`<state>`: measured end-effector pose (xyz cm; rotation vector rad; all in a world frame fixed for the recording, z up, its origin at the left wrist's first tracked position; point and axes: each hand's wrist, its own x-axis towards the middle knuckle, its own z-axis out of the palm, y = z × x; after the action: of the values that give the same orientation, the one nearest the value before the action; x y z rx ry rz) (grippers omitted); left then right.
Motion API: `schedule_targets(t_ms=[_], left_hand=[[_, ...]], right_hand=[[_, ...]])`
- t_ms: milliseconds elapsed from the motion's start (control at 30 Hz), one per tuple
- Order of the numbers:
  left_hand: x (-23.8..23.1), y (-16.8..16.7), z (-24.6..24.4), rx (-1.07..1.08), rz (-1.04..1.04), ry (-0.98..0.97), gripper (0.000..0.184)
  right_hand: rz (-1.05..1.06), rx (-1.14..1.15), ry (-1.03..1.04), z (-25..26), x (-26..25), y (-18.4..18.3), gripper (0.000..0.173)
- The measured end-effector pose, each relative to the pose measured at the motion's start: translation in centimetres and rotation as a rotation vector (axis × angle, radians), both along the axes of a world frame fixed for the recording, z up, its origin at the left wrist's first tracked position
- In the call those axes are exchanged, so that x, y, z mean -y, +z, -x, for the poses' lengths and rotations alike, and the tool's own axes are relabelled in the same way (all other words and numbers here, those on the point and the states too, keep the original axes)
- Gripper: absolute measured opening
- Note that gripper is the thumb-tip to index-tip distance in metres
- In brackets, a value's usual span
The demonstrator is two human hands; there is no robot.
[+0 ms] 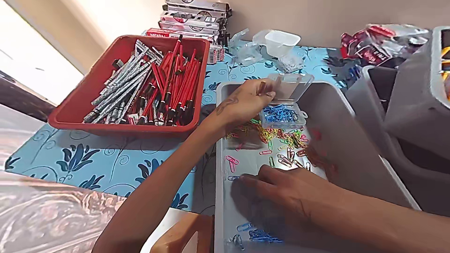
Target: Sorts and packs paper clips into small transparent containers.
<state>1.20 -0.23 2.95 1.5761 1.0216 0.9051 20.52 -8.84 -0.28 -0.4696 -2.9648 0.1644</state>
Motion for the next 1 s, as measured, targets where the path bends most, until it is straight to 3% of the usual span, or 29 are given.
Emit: schedule_targets(t_ms=[300, 400, 467, 633, 1000], left_hand=[[0.0, 0.2, 0.0, -0.004, -0.002, -0.011, 0.02], [0.1, 0.1, 0.0, -0.005, -0.004, -0.006, 0.02], [0.1, 0.0, 0.0, -0.008, -0.008, -0.009, 0.02], [0.0, 0.1, 0.0, -0.029, -0.011, -0.004, 0.019], [0.1, 0.1, 0.0, -0.054, -0.027, -0.05, 0.02]], right_hand=[[0.243, 0.048, 0.137, -1.6, -0.7, 0.8, 0.032], [0.425, 0.181, 0.174, -2.2, -1.0, 2.0, 0.066], [0.399, 0.178, 0.182, -1.8, -0.6, 1.6, 0.077], [0.339, 0.002, 0.303, -0.1, 0.8, -0.4, 0.031], [0.484, -0.114, 0.308, -0.9, 0.9, -0.7, 0.015]])
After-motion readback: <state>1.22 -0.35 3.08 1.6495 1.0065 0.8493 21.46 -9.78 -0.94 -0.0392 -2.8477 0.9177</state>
